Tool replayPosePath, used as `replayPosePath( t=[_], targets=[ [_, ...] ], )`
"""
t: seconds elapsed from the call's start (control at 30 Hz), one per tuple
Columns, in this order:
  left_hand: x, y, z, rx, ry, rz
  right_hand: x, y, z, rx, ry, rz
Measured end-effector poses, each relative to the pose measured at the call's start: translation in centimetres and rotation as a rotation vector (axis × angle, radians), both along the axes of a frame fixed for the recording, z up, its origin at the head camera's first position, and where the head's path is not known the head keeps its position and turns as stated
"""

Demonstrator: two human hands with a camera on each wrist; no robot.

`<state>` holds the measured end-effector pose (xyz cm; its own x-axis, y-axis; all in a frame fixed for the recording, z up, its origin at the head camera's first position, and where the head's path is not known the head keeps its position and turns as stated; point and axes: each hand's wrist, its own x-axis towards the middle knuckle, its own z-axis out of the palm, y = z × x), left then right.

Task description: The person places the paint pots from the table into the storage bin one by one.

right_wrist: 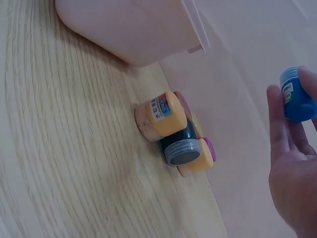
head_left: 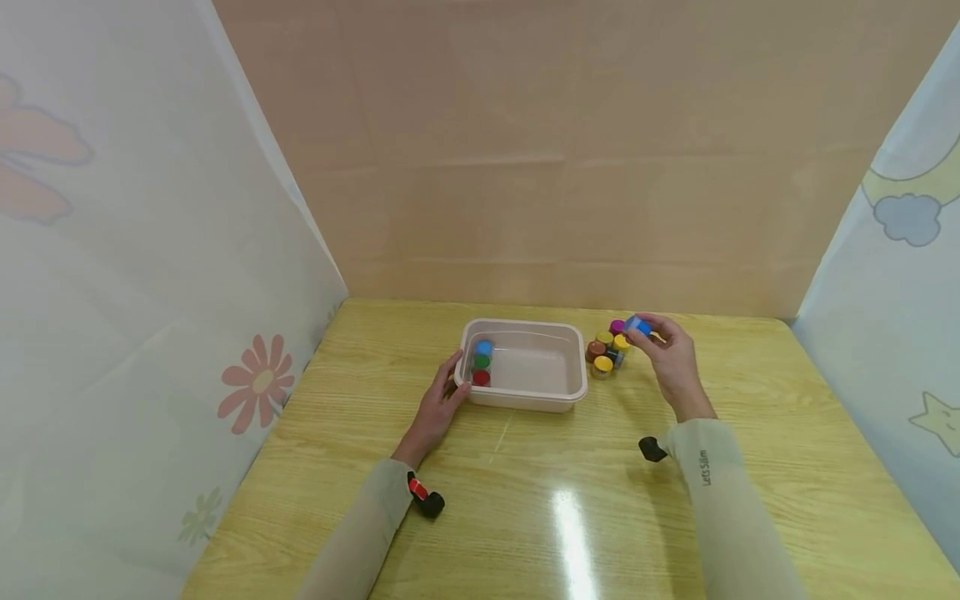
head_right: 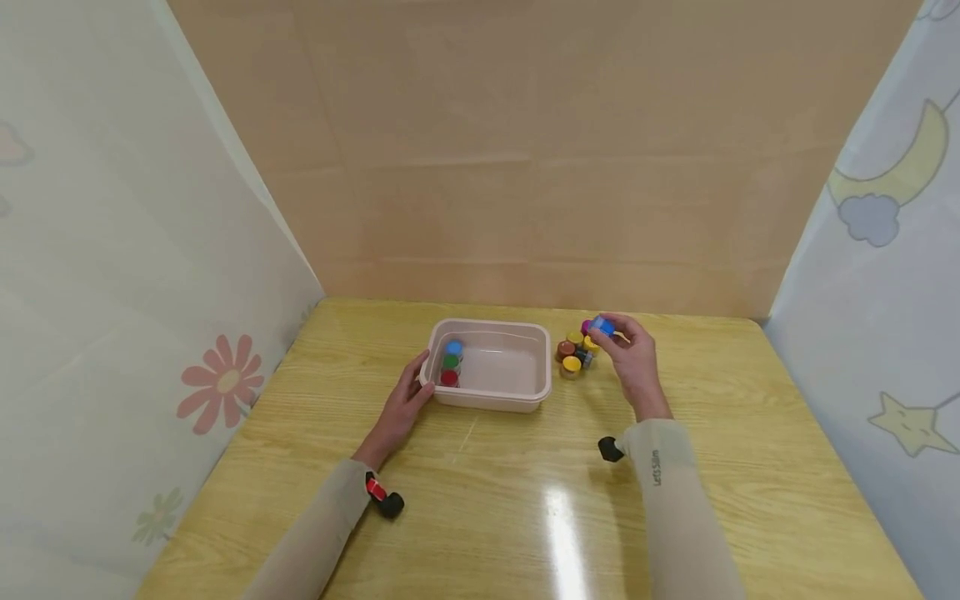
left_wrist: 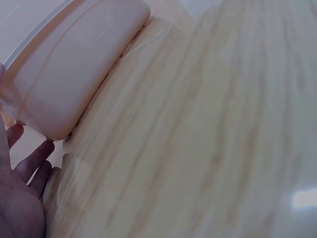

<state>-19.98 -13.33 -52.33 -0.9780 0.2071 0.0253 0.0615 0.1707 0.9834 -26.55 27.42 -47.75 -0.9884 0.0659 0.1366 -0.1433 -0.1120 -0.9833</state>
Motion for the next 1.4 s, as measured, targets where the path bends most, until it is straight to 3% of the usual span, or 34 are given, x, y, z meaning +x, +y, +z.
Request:
replayPosePath(
  t=[0.17, 0.27, 0.5, 0.63, 0.9, 1.27, 1.4],
  targets=[
    [0.0, 0.0, 0.0, 0.007, 0.001, 0.006, -0.1, -0.5, 0.5, 0.099, -0.065, -0.044],
    [-0.1, 0.0, 0.0, 0.007, 0.003, 0.002, 0.0, -0.7, 0.7, 0.101, -0.079, -0.038],
    [-1.5, -0.2, -2.7, -0.031, 0.02, 0.011, -0.1, -1.2, 0.6, 0.048, -0.041, -0.001],
    [-1.6, -0.2, -3.3, -0.027, 0.048, 0.026, -0.3, -1.5, 0.6, 0.015, -0.021, 0.028],
    [-1.3, -0.2, -3.0, -0.033, 0.078, 0.038, -0.5, -2.4, 1.0, 0.003, -0.003, 0.078],
    [-1.3, -0.1, -3.1, -0.043, 0.092, 0.033, -0.7, -4.3, 1.4, 0.186, -0.047, 0.045],
    [-1.2, -0.4, -3.2, -0.036, 0.099, 0.027, -0.8, -5.0, 1.3, 0.208, -0.039, 0.053]
  ],
)
